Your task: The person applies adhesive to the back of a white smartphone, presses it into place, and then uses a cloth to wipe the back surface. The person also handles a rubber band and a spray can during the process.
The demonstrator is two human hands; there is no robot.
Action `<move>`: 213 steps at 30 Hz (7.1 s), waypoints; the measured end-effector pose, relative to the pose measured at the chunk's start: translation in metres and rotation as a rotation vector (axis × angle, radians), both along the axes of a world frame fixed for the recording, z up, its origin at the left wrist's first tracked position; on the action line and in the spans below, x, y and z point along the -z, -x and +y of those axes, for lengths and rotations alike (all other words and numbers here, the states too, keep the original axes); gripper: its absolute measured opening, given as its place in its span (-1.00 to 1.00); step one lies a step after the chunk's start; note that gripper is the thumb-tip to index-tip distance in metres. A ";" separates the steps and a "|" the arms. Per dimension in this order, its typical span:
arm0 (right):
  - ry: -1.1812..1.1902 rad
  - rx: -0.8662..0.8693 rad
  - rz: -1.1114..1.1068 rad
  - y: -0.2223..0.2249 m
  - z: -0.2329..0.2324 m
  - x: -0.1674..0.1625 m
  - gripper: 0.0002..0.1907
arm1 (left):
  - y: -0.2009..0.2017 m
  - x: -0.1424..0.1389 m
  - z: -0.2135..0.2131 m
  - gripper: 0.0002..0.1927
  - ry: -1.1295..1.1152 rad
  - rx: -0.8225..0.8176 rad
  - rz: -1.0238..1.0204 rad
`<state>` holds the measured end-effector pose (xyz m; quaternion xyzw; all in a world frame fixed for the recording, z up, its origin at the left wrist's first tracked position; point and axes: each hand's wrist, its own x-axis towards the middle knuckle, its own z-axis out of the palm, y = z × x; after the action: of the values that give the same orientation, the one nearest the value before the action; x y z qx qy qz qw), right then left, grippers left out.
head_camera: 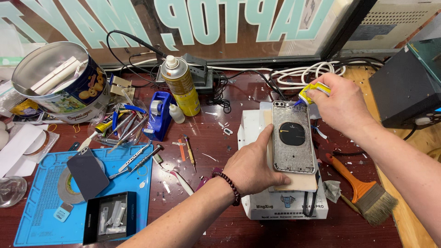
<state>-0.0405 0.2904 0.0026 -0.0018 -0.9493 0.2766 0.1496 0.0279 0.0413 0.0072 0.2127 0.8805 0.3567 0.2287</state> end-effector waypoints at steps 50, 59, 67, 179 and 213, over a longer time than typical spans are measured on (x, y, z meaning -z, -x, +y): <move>-0.005 -0.102 0.021 0.019 -0.039 0.004 -0.80 | 0.005 0.006 -0.001 0.36 0.041 0.025 0.004; -0.088 -0.129 0.069 0.026 -0.036 0.006 -0.77 | 0.006 0.006 -0.001 0.36 0.065 0.029 -0.018; -0.102 -0.115 0.029 0.026 -0.042 0.001 -0.80 | 0.007 0.005 0.000 0.37 0.058 0.031 -0.032; -0.094 0.024 -0.002 0.014 0.012 0.009 -0.77 | 0.006 0.010 0.006 0.37 0.044 0.026 -0.001; 0.057 -0.469 0.550 -0.137 -0.155 -0.122 -0.60 | 0.020 -0.037 -0.060 -0.64 -1.519 -0.400 -1.113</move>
<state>0.0961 0.1358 0.1243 0.2865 -0.8400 0.3200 0.3316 0.0075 -0.0182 0.0445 -0.0495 0.1999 0.9139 0.3498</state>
